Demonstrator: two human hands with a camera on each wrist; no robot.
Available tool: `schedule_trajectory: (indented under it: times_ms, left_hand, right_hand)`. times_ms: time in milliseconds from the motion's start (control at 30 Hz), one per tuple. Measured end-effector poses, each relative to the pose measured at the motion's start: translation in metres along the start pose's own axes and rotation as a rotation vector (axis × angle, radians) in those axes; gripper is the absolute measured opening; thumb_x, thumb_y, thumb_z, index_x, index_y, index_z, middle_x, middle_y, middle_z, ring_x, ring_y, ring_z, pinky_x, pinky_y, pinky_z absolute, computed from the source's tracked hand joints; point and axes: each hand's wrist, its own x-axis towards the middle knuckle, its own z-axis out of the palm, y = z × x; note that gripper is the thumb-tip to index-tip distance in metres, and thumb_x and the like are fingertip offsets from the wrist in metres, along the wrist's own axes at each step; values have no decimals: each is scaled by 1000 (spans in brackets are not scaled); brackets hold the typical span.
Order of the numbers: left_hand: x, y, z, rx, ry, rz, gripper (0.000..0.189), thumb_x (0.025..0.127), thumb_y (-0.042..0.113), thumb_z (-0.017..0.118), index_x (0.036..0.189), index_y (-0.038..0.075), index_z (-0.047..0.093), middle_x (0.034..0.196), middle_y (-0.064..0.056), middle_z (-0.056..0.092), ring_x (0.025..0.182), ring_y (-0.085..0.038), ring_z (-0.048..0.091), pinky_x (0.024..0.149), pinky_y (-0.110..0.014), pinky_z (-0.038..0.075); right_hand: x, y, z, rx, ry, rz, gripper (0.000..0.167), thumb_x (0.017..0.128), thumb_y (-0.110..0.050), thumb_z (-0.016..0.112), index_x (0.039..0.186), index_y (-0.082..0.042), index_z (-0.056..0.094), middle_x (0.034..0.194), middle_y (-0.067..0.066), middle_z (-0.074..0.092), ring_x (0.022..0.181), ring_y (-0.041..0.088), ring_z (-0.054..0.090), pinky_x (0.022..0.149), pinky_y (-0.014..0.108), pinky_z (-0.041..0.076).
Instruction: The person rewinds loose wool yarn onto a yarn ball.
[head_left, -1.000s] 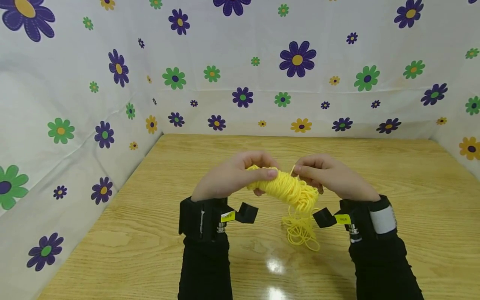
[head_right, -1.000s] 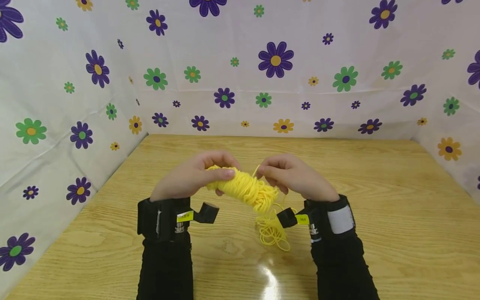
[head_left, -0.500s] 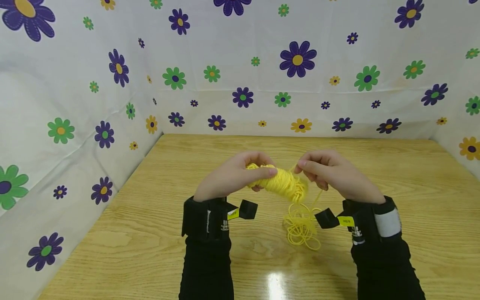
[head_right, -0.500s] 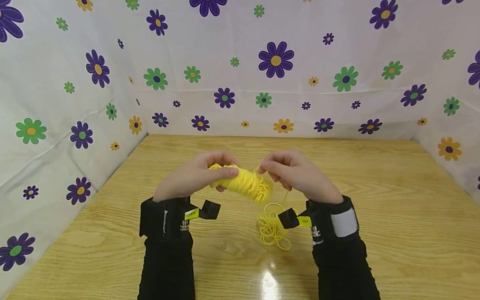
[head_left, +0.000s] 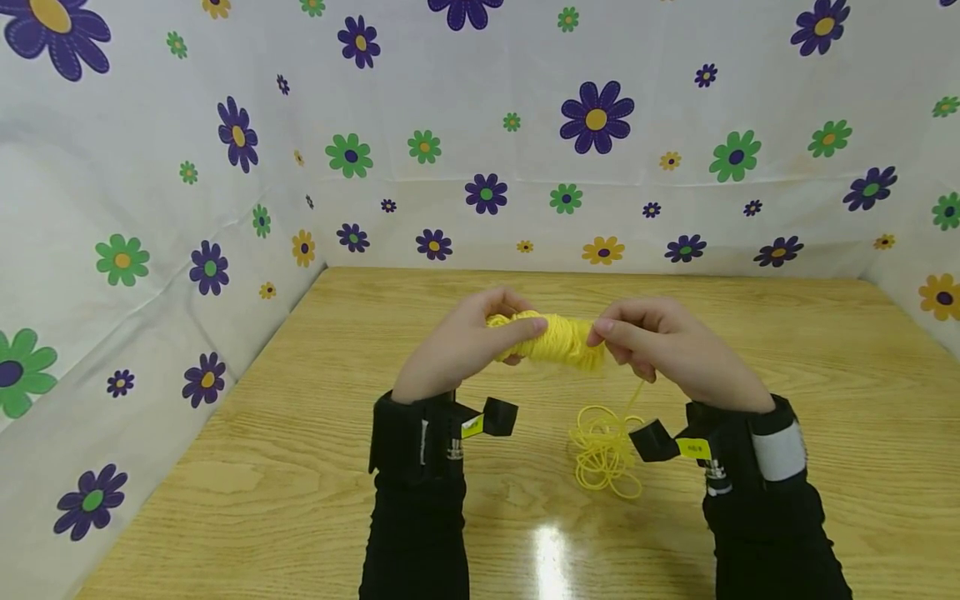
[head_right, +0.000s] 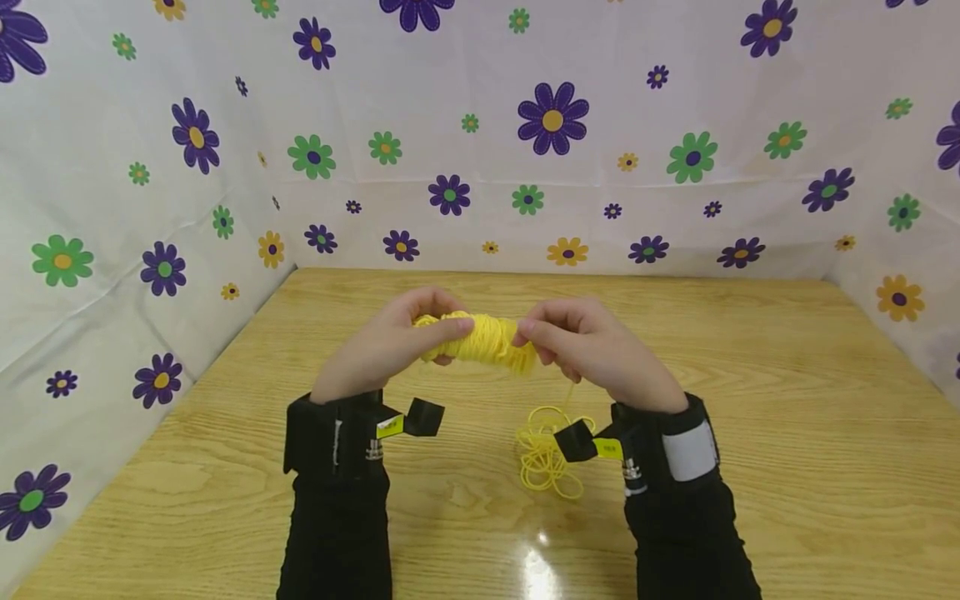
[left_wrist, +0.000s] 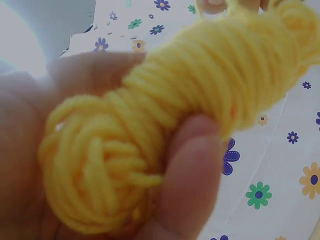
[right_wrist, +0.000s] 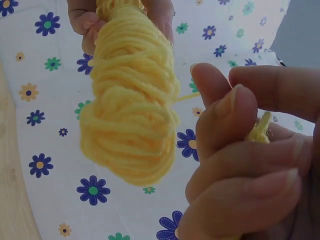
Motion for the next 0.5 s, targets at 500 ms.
schedule_trajectory:
  times_ms: [500]
  left_hand:
    - [4,2,3,-145,165,-2,32,91,24,59,111,1,50,113,-14,51,84,-25,58,75,-33,54]
  right_hand:
    - [2,-2,7,-19,-35,-34,27,99,-15,42,99,5,60,70,7,48,49,15,40,46,26,41]
